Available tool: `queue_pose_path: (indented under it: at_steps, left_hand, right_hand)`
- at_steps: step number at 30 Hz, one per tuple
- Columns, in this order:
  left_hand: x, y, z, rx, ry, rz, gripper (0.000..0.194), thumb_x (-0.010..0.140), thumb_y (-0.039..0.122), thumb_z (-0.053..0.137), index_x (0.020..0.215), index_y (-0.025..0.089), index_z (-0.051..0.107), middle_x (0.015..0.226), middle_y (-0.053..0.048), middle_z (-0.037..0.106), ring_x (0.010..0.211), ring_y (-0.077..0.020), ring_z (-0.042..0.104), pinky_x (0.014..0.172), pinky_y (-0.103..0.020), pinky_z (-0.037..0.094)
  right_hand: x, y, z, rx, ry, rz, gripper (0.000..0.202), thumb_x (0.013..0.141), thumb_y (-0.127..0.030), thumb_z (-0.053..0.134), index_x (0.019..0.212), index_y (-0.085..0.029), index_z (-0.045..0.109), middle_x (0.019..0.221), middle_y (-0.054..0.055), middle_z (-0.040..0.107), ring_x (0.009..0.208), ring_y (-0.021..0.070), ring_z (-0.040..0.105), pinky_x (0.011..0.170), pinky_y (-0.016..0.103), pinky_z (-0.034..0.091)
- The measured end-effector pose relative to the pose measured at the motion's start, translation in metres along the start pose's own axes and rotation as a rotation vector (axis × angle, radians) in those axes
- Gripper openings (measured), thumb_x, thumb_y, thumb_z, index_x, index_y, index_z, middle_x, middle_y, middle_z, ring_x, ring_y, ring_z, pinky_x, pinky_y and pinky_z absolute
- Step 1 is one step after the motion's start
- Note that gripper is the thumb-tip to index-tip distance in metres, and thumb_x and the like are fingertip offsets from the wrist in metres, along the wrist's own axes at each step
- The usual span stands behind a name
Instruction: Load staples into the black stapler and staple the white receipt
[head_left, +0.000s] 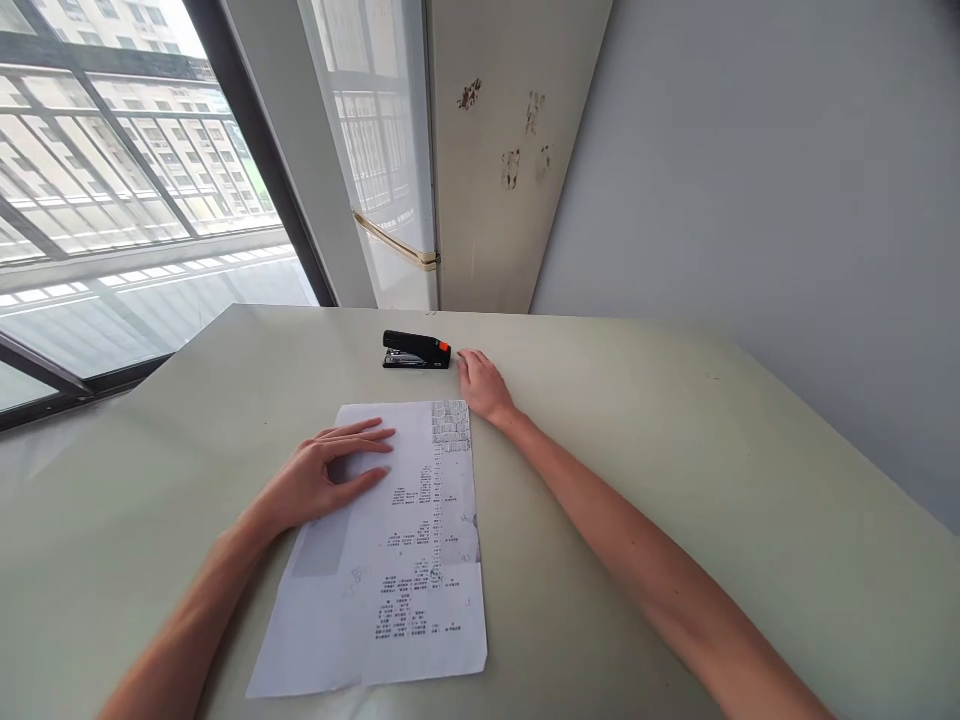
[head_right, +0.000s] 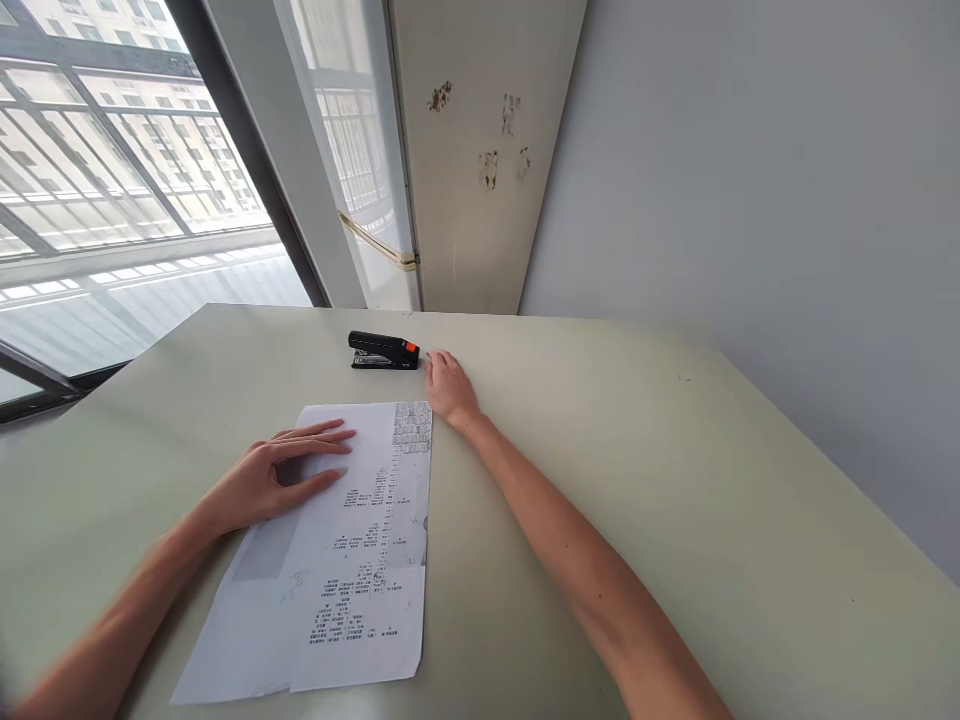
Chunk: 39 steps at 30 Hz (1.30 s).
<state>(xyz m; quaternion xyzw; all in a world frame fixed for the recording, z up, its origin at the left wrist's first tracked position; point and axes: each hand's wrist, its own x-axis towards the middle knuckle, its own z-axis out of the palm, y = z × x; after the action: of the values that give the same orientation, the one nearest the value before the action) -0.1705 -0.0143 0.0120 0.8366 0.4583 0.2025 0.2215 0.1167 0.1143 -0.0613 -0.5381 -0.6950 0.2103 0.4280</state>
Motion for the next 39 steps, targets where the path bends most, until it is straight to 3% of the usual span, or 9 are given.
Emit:
queue_pose_path:
  at_steps: [7,13,17,21,23,33,39]
  left_hand:
    - [0.002,0.002,0.003,-0.066,0.069,-0.066,0.035,0.095,0.059,0.062,0.095,0.032,0.084,0.124,-0.001,0.079,0.138,-0.0334,0.061,0.118,-0.053,0.048]
    - [0.001,0.005,0.001,-0.205,0.083,-0.154,0.037,0.092,0.062,0.065,0.097,0.031,0.085,0.122,-0.005,0.08,0.14,-0.0352,0.059,0.104,-0.047,0.057]
    - [-0.001,0.009,0.0,-0.256,0.29,-0.293,0.035,0.093,0.06,0.065,0.097,0.029,0.082,0.121,-0.002,0.08,0.133,-0.0309,0.064,0.116,-0.042,0.045]
    - [0.0,0.008,-0.001,-0.14,0.448,-0.544,0.04,0.093,0.061,0.058,0.099,0.028,0.08,0.114,0.0,0.08,0.107,-0.0277,0.072,0.09,-0.036,0.054]
    - [0.0,0.007,-0.001,-0.126,0.486,-0.577,0.042,0.093,0.061,0.055,0.096,0.027,0.078,0.108,-0.001,0.08,0.1,-0.0258,0.071,0.082,-0.033,0.053]
    - [0.0,-0.001,0.001,-0.182,0.619,-0.621,0.042,0.088,0.061,0.06,0.104,0.024,0.072,0.103,-0.005,0.077,0.097,-0.0247,0.071,0.084,-0.033,0.053]
    - [0.002,-0.002,0.002,-0.163,0.628,-0.653,0.044,0.088,0.061,0.06,0.108,0.024,0.07,0.106,-0.007,0.076,0.097,-0.0262,0.071,0.083,-0.035,0.055]
  right_hand:
    - [0.031,-0.004,0.021,0.26,0.224,0.167,0.034,0.108,-0.037,0.034,0.102,-0.024,0.066,0.123,0.011,0.075,0.121,0.0243,0.067,0.11,0.043,0.048]
    - [0.031,0.002,0.013,0.549,0.32,0.23,0.035,0.106,-0.041,0.031,0.097,-0.025,0.061,0.113,0.008,0.077,0.111,0.0191,0.074,0.104,0.038,0.054]
    - [0.024,0.005,0.004,0.708,0.311,0.217,0.032,0.103,-0.044,0.038,0.1,-0.023,0.062,0.113,0.009,0.077,0.109,0.0182,0.075,0.103,0.037,0.056]
    - [0.017,0.004,0.001,0.787,0.285,0.199,0.027,0.098,-0.046,0.05,0.097,-0.023,0.064,0.111,0.008,0.077,0.108,0.019,0.074,0.106,0.039,0.055]
    - [0.014,0.004,0.001,0.796,0.273,0.194,0.024,0.096,-0.044,0.053,0.096,-0.023,0.065,0.111,0.007,0.077,0.109,0.0193,0.074,0.106,0.039,0.055]
    - [0.009,-0.001,-0.003,0.619,0.228,0.171,0.016,0.091,-0.034,0.056,0.099,-0.025,0.065,0.109,0.005,0.076,0.11,0.0206,0.072,0.106,0.04,0.054]
    - [0.008,-0.006,-0.001,0.45,0.185,0.071,0.023,0.092,-0.035,0.059,0.11,-0.023,0.064,0.121,0.01,0.074,0.115,0.0227,0.07,0.107,0.041,0.054]
